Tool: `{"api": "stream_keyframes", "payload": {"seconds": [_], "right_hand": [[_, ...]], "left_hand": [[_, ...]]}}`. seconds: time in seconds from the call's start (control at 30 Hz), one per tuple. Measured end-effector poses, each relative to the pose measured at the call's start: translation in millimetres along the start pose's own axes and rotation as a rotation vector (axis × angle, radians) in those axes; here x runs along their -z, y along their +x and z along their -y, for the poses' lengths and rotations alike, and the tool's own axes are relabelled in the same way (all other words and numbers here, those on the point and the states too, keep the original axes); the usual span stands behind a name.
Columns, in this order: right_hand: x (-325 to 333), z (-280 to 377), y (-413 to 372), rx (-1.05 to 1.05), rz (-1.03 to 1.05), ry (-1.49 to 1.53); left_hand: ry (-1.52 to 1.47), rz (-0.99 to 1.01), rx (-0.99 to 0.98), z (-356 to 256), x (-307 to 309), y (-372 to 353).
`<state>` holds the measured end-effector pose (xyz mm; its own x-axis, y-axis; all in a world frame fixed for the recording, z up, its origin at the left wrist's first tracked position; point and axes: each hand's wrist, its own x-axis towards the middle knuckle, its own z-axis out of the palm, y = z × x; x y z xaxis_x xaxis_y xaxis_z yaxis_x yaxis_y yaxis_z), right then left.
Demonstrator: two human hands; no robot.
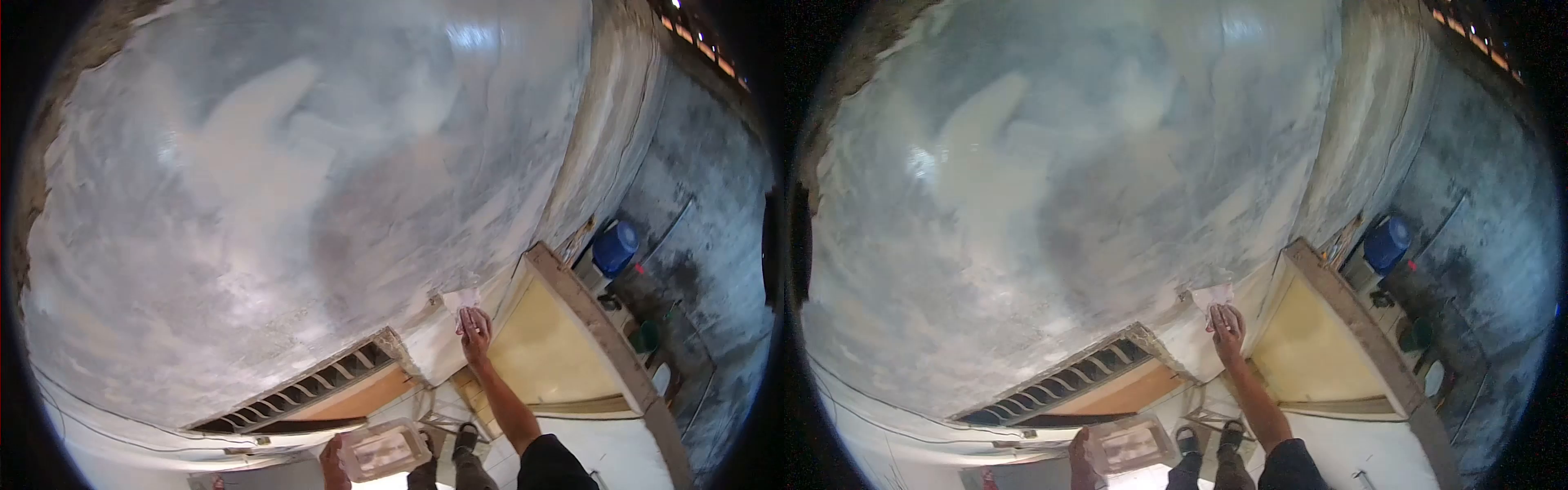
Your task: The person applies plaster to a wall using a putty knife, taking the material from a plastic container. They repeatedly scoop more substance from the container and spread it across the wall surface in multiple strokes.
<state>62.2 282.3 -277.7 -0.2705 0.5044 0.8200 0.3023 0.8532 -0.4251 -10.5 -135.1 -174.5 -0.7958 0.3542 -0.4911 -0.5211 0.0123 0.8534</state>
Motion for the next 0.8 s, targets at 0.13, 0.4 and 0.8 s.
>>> {"api": "stream_keyframes", "payload": {"seconds": [0.13, 0.4, 0.8], "right_hand": [[-11, -5, 5, 0.049, 0.027, 0.121], [-33, -20, -15, 0.013, 0.136, 0.02], [-11, -33, -7, 0.105, -0.009, -0.044]], "left_hand": [[0.097, -0.049, -0.025, 14, -20, 6], [0.156, 0.287, 0.033, 39, 2, 22], [0.194, 0.19, 0.08, 38, -29, 40]]}}
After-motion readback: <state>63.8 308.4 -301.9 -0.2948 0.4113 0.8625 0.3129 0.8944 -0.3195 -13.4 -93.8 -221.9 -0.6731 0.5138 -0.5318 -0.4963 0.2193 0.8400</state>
